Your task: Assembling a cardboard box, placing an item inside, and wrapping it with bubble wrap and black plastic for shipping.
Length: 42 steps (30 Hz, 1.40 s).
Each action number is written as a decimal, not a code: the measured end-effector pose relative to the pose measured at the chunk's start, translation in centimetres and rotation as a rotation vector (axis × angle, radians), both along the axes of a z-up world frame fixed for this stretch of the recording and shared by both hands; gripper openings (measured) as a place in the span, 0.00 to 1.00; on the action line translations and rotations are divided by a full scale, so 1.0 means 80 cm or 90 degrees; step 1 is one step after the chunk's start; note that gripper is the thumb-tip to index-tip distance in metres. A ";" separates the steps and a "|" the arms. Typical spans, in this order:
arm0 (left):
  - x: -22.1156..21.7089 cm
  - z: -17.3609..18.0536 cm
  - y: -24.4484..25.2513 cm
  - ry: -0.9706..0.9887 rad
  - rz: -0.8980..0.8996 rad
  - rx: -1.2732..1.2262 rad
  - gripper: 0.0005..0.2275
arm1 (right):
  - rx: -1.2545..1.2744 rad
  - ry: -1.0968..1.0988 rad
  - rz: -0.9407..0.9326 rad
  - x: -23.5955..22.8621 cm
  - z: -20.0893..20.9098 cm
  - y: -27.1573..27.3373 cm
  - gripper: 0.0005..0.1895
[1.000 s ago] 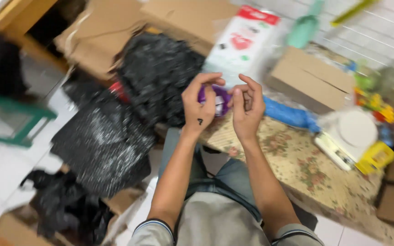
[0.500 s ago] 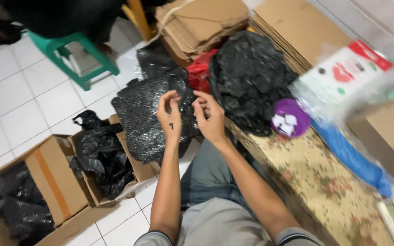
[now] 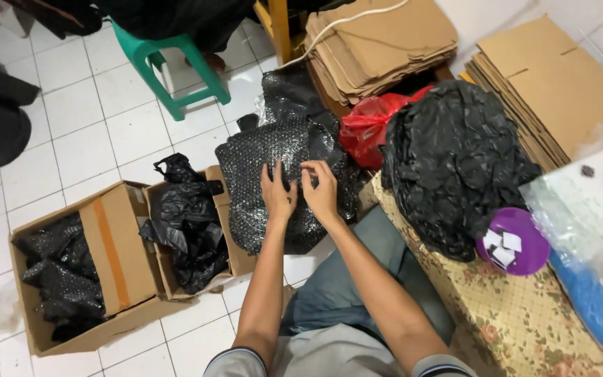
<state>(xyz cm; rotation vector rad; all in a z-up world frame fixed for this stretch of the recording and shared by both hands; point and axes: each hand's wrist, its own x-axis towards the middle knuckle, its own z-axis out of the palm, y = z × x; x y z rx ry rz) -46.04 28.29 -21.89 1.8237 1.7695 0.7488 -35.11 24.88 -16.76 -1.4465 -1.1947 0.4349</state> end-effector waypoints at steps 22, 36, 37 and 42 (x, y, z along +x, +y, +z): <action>-0.022 0.092 -0.011 -0.253 -0.081 0.201 0.07 | -0.284 0.155 -0.020 -0.013 0.029 0.061 0.35; -0.036 0.106 0.011 -0.509 0.002 -0.010 0.32 | -0.072 0.379 0.137 0.030 0.079 0.028 0.29; -0.038 0.090 0.015 -0.511 0.001 -0.012 0.32 | -0.073 0.377 0.134 0.033 0.079 0.028 0.29; -0.039 0.078 0.004 -0.534 -0.120 -0.110 0.31 | 0.022 0.031 -0.024 0.046 0.039 0.051 0.16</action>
